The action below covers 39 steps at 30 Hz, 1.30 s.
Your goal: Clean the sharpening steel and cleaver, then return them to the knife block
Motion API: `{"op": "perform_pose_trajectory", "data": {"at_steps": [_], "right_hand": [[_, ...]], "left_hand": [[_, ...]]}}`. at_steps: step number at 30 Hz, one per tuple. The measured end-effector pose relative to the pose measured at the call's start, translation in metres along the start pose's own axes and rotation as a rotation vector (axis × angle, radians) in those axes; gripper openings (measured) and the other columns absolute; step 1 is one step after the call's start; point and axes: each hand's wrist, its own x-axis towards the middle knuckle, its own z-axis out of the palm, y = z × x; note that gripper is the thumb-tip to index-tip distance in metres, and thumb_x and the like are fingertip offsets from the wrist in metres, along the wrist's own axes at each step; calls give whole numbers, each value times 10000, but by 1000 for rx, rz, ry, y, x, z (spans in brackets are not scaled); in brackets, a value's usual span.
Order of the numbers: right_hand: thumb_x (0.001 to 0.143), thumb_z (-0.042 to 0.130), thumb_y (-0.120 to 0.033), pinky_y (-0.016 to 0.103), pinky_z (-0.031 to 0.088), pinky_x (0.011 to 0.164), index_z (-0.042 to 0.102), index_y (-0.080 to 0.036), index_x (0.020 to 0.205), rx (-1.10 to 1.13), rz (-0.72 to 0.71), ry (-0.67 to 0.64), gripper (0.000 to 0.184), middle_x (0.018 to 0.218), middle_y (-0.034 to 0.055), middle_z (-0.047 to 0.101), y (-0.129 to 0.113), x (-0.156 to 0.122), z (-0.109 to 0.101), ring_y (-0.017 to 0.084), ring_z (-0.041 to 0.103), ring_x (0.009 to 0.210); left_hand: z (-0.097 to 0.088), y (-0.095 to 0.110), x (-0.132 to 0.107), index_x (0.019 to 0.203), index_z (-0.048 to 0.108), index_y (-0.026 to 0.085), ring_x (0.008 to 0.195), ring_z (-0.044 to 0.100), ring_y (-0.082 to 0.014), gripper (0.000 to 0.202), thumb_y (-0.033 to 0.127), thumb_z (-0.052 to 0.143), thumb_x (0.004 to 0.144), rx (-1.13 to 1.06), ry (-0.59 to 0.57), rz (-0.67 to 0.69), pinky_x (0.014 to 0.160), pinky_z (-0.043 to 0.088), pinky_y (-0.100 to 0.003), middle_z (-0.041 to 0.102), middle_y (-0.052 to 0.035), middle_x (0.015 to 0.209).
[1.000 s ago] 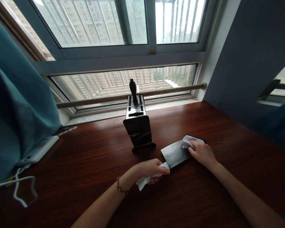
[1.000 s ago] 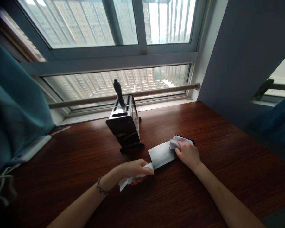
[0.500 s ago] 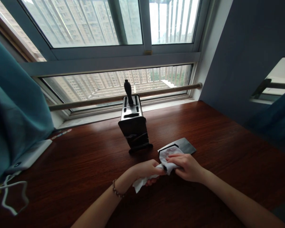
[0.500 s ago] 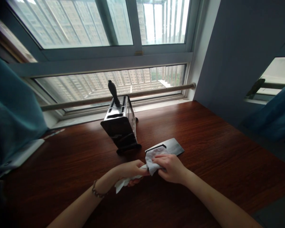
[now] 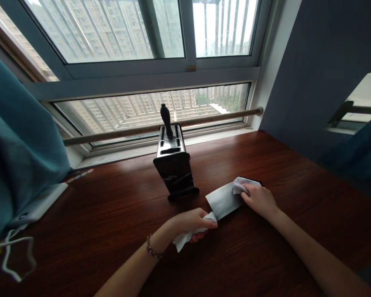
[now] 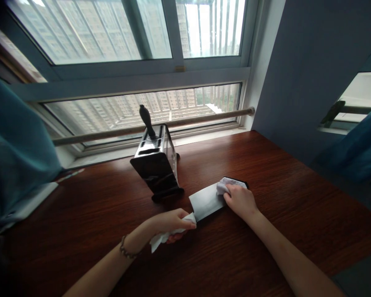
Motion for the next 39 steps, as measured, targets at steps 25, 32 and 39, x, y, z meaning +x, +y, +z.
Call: {"op": "perform_pose_trajectory", "data": {"at_steps": [25, 32, 39], "right_hand": [[698, 479, -148, 286, 432, 874, 661, -199, 981, 498, -483, -144, 340, 1031, 46, 680, -20, -14, -9, 170, 603, 965], [682, 488, -114, 255, 441, 882, 662, -198, 1030, 675, -683, -279, 397, 1045, 36, 681, -32, -22, -13, 148, 602, 1012], [706, 449, -152, 226, 437, 708, 701, -226, 765, 391, -437, -262, 269, 792, 0, 710, -14, -11, -32, 134, 625, 739]], "left_hand": [[-1, -1, 0, 711, 477, 166, 323, 410, -73, 372, 506, 626, 681, 12, -1, 15, 311, 337, -184, 472, 46, 456], [0, 1, 0, 690, 479, 162, 327, 421, -72, 354, 490, 611, 698, 25, -4, 14, 314, 349, -183, 485, 39, 463], [-1, 0, 1, 721, 470, 173, 325, 411, -79, 362, 500, 622, 688, 9, -10, 6, 297, 322, -181, 473, 43, 459]]}}
